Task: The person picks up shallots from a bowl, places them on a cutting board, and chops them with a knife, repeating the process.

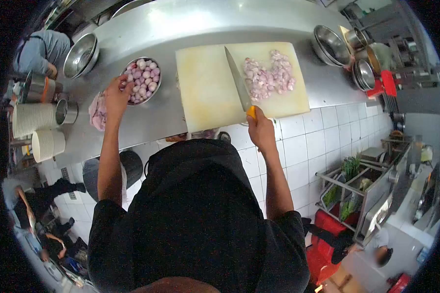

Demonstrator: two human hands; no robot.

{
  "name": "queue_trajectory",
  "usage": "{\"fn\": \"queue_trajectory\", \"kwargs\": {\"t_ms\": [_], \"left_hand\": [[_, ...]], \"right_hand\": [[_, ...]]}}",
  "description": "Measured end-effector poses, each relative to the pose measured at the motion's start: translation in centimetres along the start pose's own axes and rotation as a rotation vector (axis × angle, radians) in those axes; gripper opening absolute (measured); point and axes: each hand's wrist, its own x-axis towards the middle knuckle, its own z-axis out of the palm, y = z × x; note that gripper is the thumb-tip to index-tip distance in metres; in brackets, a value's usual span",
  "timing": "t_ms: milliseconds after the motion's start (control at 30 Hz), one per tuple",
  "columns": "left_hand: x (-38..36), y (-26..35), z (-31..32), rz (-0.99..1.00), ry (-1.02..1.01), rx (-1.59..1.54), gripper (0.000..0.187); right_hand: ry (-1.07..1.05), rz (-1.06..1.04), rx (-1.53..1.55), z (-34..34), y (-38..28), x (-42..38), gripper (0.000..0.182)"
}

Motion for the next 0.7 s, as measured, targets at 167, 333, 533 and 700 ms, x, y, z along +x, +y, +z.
{"fn": "queue_trajectory", "kwargs": {"t_ms": [167,333,533,700], "left_hand": [[1.0,0.1,1.3,-0.086,0.020,0.026,0.036],[1.4,0.5,1.4,-0.120,0.031,-0.001,0.037],[1.3,0.1,1.5,-0.089,0.010,-0.021,0.039],[1.5,0.5,1.2,-0.123,0.032,0.023,0.035]], "right_hand": [[0.063,0.077,-0.039,-3.1,1.0,0.4,0.042],[0.163,-0.083,-0.143,-4.0,3.4,1.9,0.042],[0.164,-0.100,-0.139,-5.6,3.8,3.4,0.041],[0.149,-0.098,-0.114,-6.0,3.0,3.6,0.040]]}}
